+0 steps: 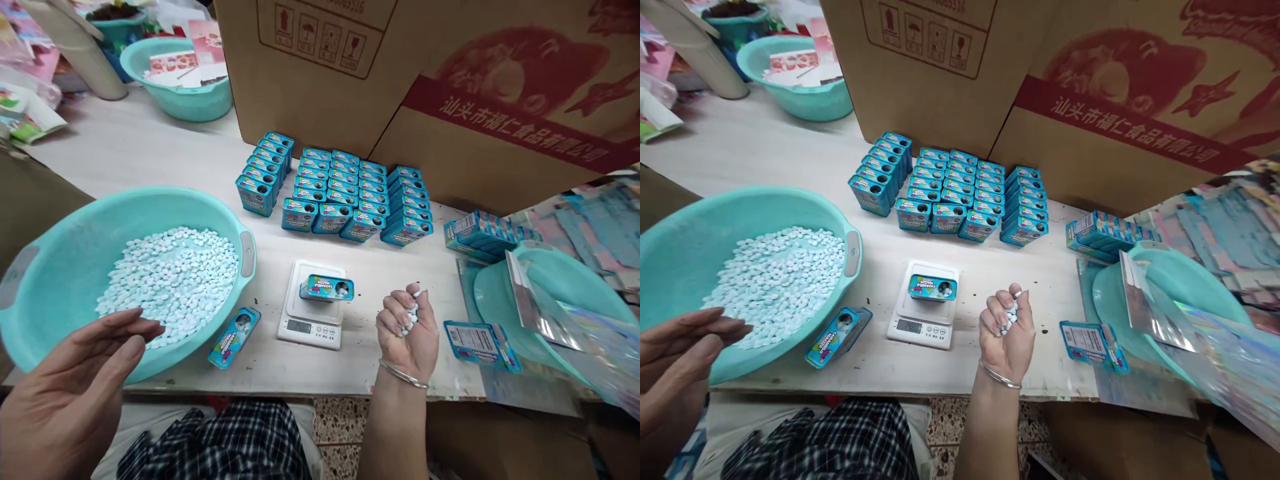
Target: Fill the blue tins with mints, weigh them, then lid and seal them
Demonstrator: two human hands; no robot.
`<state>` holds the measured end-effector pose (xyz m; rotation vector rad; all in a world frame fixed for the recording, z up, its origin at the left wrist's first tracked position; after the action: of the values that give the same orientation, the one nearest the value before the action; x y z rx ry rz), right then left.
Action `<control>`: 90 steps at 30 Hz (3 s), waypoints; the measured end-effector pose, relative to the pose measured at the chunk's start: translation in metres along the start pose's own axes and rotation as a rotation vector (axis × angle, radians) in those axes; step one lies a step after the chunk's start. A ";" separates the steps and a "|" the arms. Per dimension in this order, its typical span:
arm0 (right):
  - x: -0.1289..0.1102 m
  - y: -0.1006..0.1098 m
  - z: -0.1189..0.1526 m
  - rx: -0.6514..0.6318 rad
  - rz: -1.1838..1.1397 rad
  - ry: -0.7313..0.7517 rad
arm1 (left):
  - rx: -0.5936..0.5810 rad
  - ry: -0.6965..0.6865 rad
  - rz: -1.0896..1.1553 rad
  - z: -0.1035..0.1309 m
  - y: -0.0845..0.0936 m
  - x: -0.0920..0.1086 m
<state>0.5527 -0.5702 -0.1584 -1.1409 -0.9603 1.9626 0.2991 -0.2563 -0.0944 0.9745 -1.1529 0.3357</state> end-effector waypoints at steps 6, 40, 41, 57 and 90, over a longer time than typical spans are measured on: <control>0.004 -0.014 -0.001 0.000 0.003 0.018 | 0.103 0.128 0.041 0.012 -0.022 0.013; 0.033 -0.064 -0.026 0.021 0.190 0.207 | -0.644 -0.786 -0.303 -0.026 -0.223 0.098; 0.030 -0.061 -0.028 -0.001 0.143 0.154 | -0.652 -0.789 -0.299 -0.026 -0.218 0.098; -0.022 0.004 0.007 -0.061 -0.016 0.048 | -0.462 -0.591 -0.272 -0.031 -0.083 0.061; 0.022 -0.060 0.014 -0.314 1.314 0.340 | -0.635 -0.760 -0.290 -0.027 -0.200 0.091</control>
<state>0.5420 -0.5258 -0.1121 -2.6262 -0.2694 2.3817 0.4879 -0.3703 -0.1109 0.6828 -1.6260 -0.6647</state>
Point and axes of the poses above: each hand's wrist, its own z-axis away from the middle knuckle, its own y-axis out of the back of the hand, x = y × z, the point moved 5 cm from there along -z, towards the middle knuckle
